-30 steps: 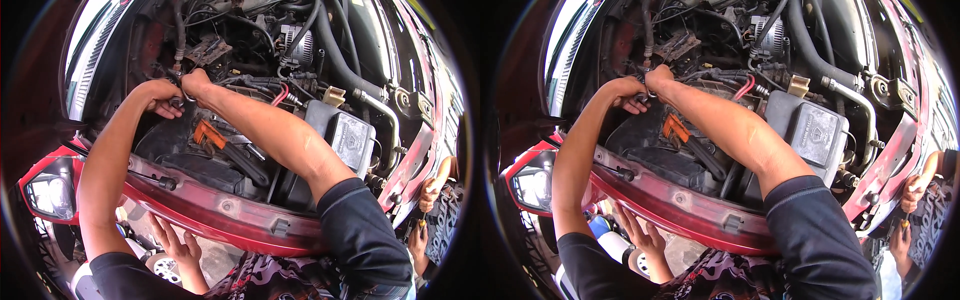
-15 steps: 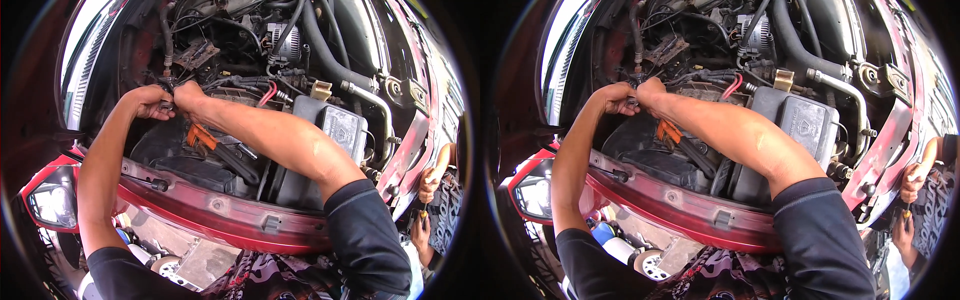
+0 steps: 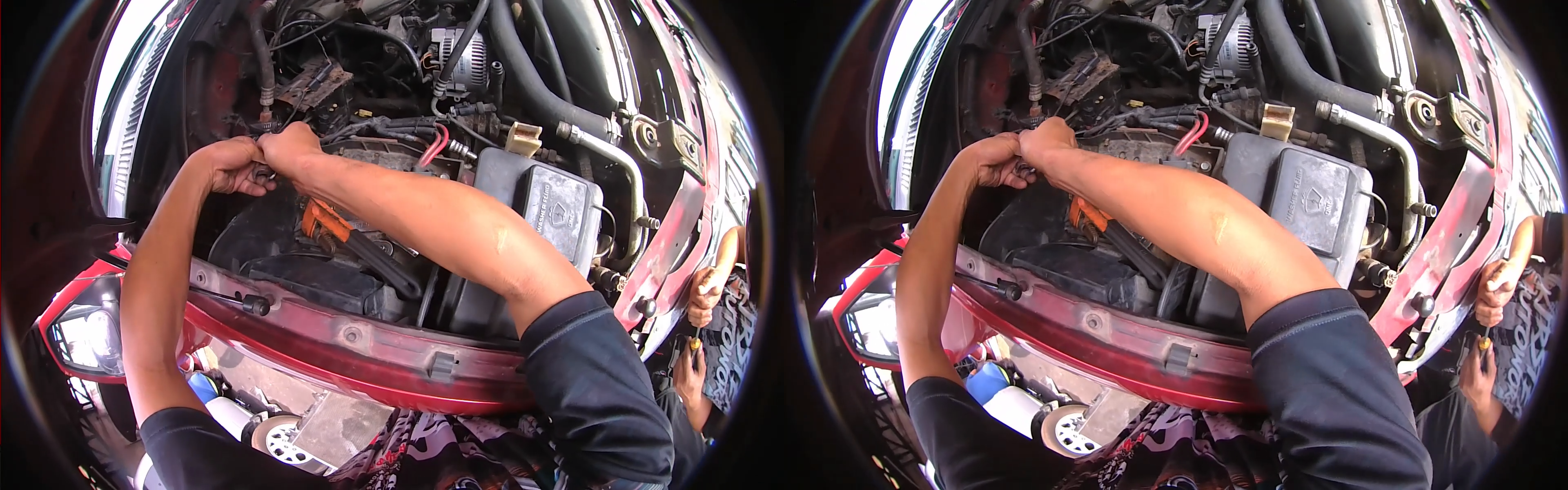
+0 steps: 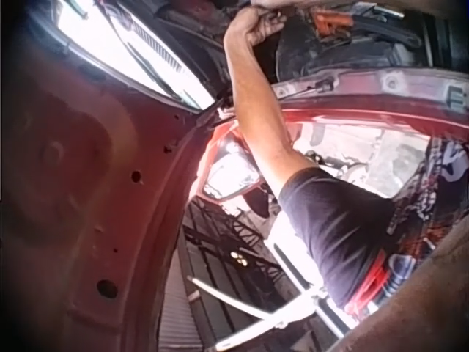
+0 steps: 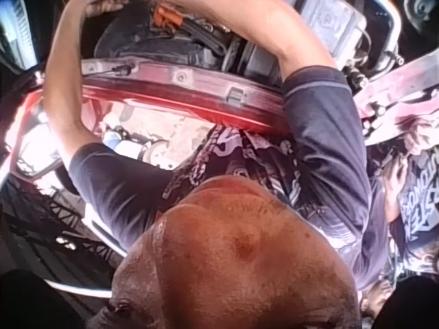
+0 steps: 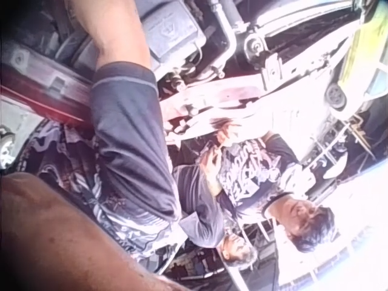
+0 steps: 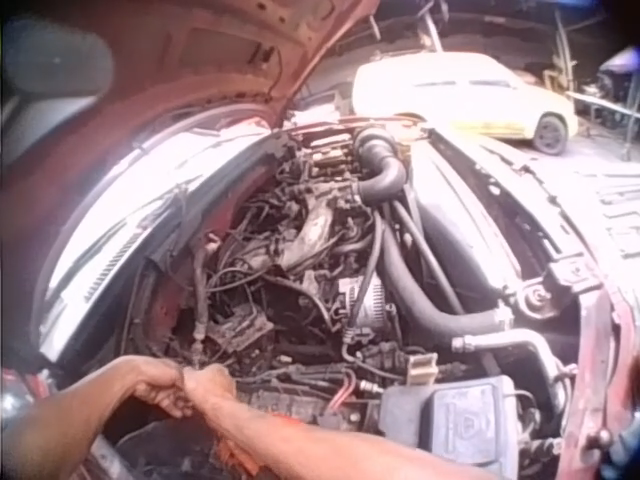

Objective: Repairing or maintaining a car engine using wrenches.

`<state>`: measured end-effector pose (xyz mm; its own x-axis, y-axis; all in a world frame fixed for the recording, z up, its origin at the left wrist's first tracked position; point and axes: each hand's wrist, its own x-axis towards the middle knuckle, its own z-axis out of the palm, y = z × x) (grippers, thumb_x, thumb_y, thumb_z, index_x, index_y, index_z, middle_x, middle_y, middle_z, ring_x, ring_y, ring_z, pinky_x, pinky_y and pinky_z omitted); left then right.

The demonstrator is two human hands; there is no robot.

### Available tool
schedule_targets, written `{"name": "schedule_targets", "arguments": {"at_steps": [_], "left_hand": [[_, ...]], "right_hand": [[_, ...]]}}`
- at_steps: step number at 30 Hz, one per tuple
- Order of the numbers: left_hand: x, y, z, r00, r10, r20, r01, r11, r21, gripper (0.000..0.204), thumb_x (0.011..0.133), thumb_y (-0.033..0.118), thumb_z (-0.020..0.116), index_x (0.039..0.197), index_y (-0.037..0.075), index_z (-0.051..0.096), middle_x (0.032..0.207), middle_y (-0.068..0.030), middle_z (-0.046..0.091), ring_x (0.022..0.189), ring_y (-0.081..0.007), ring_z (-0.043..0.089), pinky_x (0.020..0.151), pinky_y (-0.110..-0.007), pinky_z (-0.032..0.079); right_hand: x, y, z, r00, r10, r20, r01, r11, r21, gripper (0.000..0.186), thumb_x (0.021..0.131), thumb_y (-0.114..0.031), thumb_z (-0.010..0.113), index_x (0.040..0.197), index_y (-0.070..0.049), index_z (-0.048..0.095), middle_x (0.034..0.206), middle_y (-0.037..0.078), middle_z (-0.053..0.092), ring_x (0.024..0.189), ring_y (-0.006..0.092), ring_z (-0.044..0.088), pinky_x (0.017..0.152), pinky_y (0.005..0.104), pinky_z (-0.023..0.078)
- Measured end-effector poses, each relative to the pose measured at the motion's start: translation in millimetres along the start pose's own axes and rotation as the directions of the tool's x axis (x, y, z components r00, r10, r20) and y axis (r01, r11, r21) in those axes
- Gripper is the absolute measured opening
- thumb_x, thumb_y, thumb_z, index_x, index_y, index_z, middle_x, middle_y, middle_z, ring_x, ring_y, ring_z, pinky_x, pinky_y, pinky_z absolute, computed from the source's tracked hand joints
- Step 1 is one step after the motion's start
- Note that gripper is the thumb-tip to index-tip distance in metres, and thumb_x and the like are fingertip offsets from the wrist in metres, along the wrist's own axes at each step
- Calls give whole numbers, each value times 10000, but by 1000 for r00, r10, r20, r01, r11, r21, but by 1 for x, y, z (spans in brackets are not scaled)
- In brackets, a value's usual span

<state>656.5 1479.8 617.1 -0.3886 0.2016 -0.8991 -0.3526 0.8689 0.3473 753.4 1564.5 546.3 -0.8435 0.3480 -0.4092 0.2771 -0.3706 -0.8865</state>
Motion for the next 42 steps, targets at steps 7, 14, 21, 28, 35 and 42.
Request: {"name": "schedule_targets", "arguments": {"at_steps": [7,14,21,28,35,42], "left_hand": [[-2,-2,0,999,-10,-31,10,1000,15,164,935,114,521,960,-40,569,773,-106,639,666,-202,679,548,-318,605],[-1,-1,-1,998,-18,-54,20,999,47,166,941,119,511,971,-36,564,774,-106,639,665,-209,678,544,-330,601],[-1,-1,-2,1000,-12,11,12,1000,11,157,925,84,499,1022,-27,555,837,-111,656,704,-222,689,559,-336,602],[5,-4,-4,999,32,-12,-32,999,-33,162,910,60,502,1044,-4,566,894,-106,673,784,-225,697,635,-343,604],[2,-7,-8,999,26,-38,-28,998,-50,178,904,36,510,1067,-34,529,904,-129,651,766,-239,694,600,-362,614],[-1,-4,2,1000,7,-30,-7,1000,-8,158,923,56,492,1031,-52,531,903,-156,650,744,-250,694,597,-347,617]], "right_hand": [[12,15,-12,998,-3,59,20,958,-286,392,761,-251,683,1047,17,666,1107,237,642,1060,360,620,890,399,499],[2,20,-6,1000,-11,0,11,972,-237,369,787,-262,670,1024,21,671,1082,232,651,1042,362,626,889,411,498],[0,7,1,996,82,26,-80,994,-68,292,813,-135,590,1023,59,650,1062,242,656,995,344,653,828,389,527],[-1,-8,11,989,148,26,-149,988,43,279,819,-96,550,1024,76,631,1033,234,659,930,311,679,687,375,560],[0,14,3,997,62,-38,-67,987,-144,384,841,-291,634,1030,42,657,1056,235,659,999,361,646,867,415,503],[36,17,-18,966,-108,233,191,907,-375,424,767,-286,697,1060,19,662,1091,234,649,1036,330,636,874,376,514]]}}
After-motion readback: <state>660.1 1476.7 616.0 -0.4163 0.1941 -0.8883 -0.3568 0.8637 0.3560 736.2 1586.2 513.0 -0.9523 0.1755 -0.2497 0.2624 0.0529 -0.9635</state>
